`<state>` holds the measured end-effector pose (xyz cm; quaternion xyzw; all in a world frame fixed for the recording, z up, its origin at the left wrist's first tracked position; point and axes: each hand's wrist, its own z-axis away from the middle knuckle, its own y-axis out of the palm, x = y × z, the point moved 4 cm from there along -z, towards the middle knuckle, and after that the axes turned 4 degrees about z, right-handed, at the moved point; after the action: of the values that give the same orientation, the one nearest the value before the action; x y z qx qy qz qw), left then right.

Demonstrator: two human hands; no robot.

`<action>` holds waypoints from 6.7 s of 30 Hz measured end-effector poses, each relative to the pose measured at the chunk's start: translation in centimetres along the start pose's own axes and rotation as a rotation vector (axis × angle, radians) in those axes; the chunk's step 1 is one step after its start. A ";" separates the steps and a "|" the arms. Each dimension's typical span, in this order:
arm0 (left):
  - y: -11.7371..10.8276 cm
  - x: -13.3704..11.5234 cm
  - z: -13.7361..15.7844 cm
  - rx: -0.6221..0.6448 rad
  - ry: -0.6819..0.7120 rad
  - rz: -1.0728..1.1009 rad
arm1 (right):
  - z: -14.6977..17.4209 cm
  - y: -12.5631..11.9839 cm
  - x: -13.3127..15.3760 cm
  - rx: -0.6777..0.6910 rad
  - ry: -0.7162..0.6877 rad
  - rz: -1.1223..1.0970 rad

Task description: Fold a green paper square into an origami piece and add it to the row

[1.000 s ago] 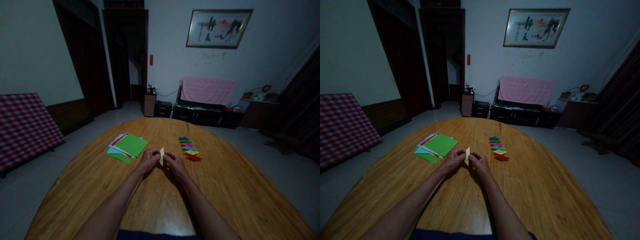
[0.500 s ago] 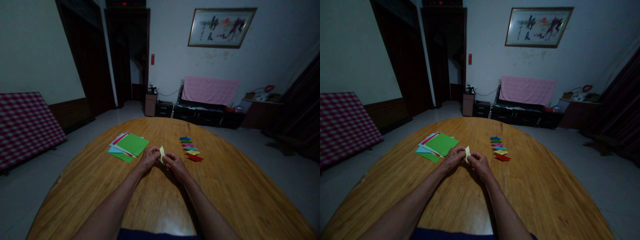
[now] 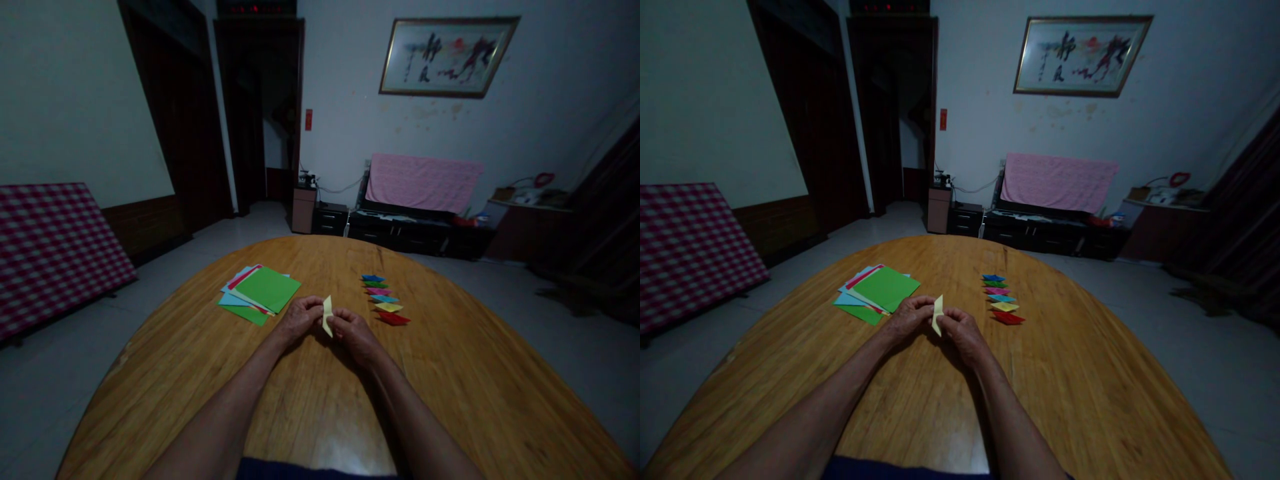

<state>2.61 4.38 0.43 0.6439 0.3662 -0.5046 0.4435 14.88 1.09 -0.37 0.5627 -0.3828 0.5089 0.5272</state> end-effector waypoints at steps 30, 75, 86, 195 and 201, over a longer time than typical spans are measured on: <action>-0.6 0.2 0.3 0.091 -0.181 0.091 | 0.4 0.5 -0.3 0.085 0.059 0.005; 0.0 0.5 0.5 0.029 -0.159 0.108 | -0.4 -0.8 -0.1 -0.040 0.003 0.154; -3.1 -0.3 0.0 -0.022 -0.015 -0.281 | 0.3 -2.5 2.2 -0.222 -0.467 1.128; -0.1 0.2 -2.4 0.109 0.124 -0.863 | 0.3 -5.5 3.1 -0.272 -0.252 1.203; -0.3 0.3 -2.8 0.111 0.092 -0.855 | 0.3 -5.3 3.3 -0.281 -0.254 1.240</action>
<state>3.28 7.08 0.37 0.4790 0.5919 -0.6325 0.1423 20.71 1.99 1.81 0.2186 -0.7590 0.5934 0.1547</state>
